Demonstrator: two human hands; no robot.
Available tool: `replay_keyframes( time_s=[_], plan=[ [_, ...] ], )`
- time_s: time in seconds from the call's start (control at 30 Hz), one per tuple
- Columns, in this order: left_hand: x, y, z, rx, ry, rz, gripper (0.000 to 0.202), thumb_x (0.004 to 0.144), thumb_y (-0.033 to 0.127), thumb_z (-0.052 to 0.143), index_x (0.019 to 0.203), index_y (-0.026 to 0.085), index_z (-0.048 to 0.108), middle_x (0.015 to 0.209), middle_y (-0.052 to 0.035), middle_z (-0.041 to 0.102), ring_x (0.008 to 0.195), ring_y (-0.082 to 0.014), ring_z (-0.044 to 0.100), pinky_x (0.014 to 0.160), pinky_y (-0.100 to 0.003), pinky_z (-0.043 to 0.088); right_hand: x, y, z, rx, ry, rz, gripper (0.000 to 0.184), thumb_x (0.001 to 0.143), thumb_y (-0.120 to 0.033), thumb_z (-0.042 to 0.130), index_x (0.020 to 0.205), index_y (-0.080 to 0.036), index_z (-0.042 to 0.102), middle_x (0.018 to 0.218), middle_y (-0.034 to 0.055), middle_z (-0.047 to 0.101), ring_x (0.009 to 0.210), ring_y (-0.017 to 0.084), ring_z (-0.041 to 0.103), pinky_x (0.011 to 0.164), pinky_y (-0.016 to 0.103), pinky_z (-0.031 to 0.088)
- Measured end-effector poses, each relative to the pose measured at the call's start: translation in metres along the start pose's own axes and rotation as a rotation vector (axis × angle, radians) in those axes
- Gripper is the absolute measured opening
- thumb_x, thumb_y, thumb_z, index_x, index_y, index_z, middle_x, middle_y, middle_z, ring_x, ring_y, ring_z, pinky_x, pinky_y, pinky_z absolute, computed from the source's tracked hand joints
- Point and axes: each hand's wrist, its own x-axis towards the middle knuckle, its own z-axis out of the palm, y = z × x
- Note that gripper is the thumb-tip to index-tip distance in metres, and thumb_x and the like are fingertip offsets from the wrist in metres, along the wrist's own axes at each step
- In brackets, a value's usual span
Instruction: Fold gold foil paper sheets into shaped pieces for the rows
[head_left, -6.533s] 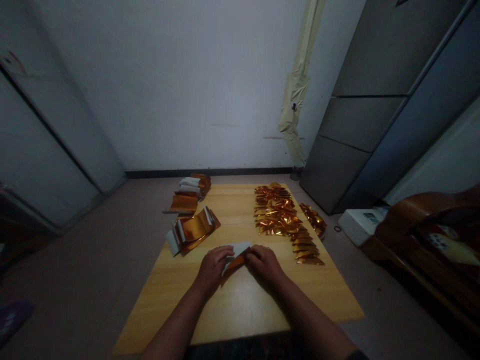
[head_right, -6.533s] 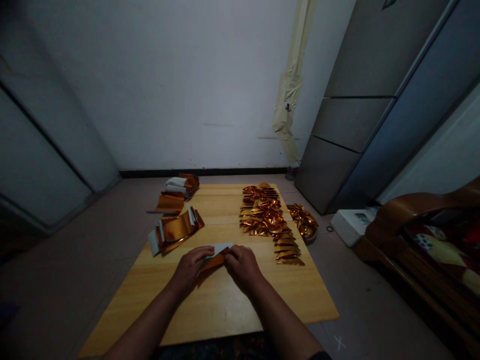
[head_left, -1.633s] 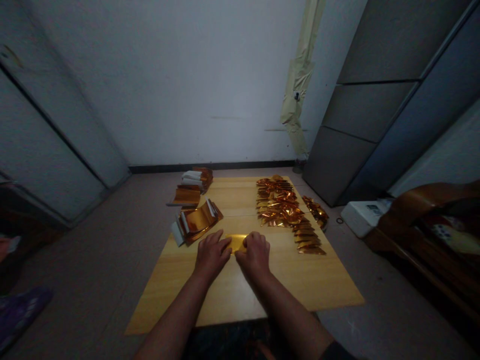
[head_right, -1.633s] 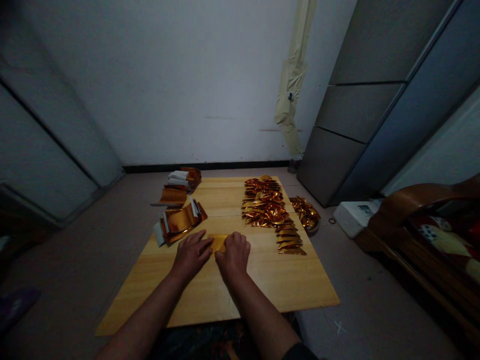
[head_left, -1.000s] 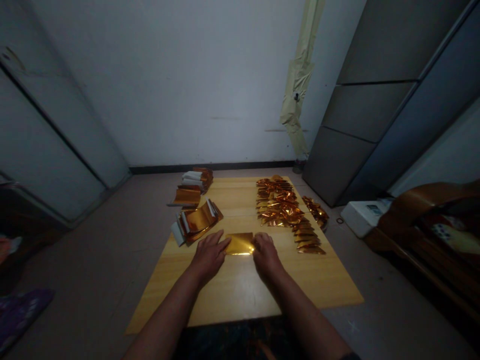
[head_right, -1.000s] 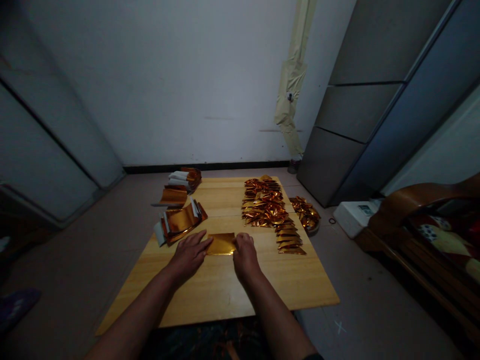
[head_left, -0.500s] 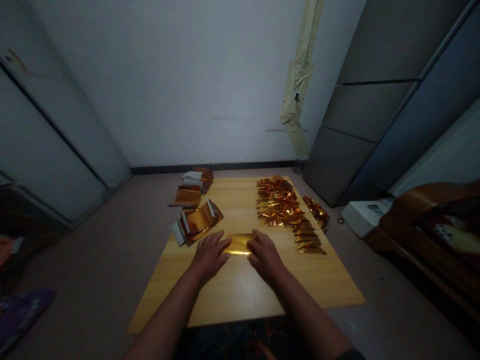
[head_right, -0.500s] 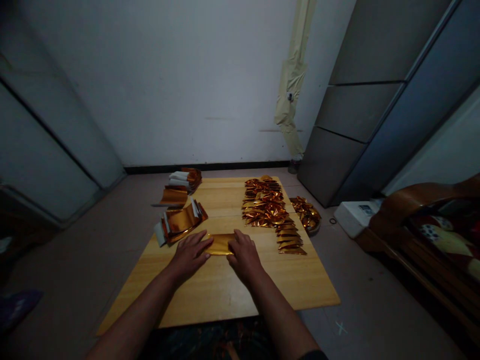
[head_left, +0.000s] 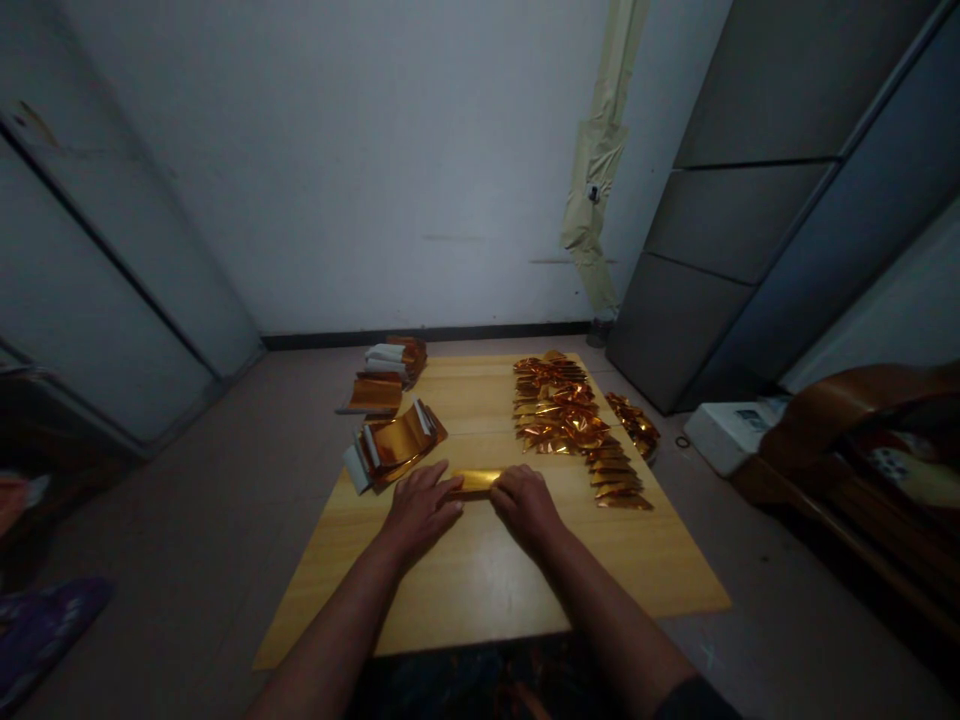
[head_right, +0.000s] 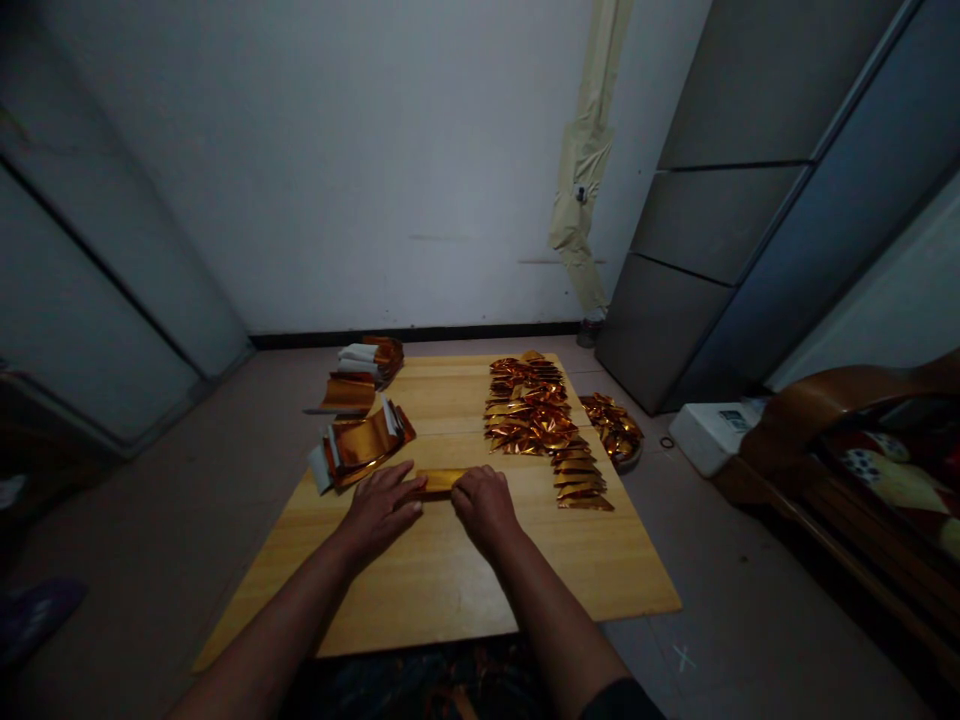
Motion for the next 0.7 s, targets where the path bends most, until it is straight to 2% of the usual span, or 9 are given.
replay_keyframes(
  time_s=[0.1,0.17,0.37,0.57,0.7],
  plan=[
    [0.008,0.005,0.001,-0.042,0.040,-0.090,0.029,0.089,0.037,0.051,0.108,0.032,0.072,0.138,-0.0025,0.056,0.128,-0.0265,0.046,0.105,-0.048,0.033,0.009,-0.003,-0.003,0.003,-0.030,0.079,0.023,0.093,-0.023,0.048,0.080,-0.020,0.068,0.082,-0.0002,0.066,0.079,0.013,0.052,0.069,0.024,0.029],
    [0.014,0.008,0.004,-0.070,0.074,-0.146,0.030,0.091,0.037,0.047,0.097,0.029,0.075,0.133,-0.0022,0.060,0.125,-0.0259,0.049,0.103,-0.048,0.034,0.014,-0.005,-0.003,-0.021,-0.044,0.141,0.023,0.093,-0.024,0.047,0.084,-0.020,0.068,0.083,0.0000,0.067,0.077,0.013,0.054,0.067,0.024,0.028],
    [0.023,0.012,0.013,-0.106,0.168,-0.256,0.020,0.084,0.034,0.055,0.086,0.025,0.073,0.129,-0.0013,0.063,0.122,-0.0247,0.052,0.102,-0.045,0.035,0.023,-0.010,-0.002,-0.147,-0.062,0.209,0.020,0.094,-0.030,0.049,0.092,-0.022,0.066,0.092,0.0021,0.070,0.080,0.015,0.058,0.066,0.025,0.027],
    [0.022,0.020,0.010,-0.098,0.170,-0.312,0.013,0.077,0.031,0.061,0.070,0.024,0.069,0.128,0.0008,0.062,0.119,-0.0255,0.052,0.097,-0.044,0.038,0.026,-0.012,-0.002,-0.233,-0.093,0.263,0.020,0.094,-0.037,0.050,0.092,-0.022,0.064,0.091,0.0024,0.069,0.078,0.016,0.059,0.063,0.027,0.026],
    [0.023,0.025,0.008,-0.043,0.184,-0.308,0.015,0.076,0.030,0.060,0.065,0.022,0.065,0.125,-0.0003,0.063,0.118,-0.0254,0.052,0.095,-0.042,0.039,0.027,-0.011,0.000,-0.256,-0.085,0.254,0.016,0.092,-0.034,0.052,0.093,-0.022,0.062,0.090,0.0025,0.070,0.079,0.016,0.060,0.063,0.027,0.025]
  ],
)
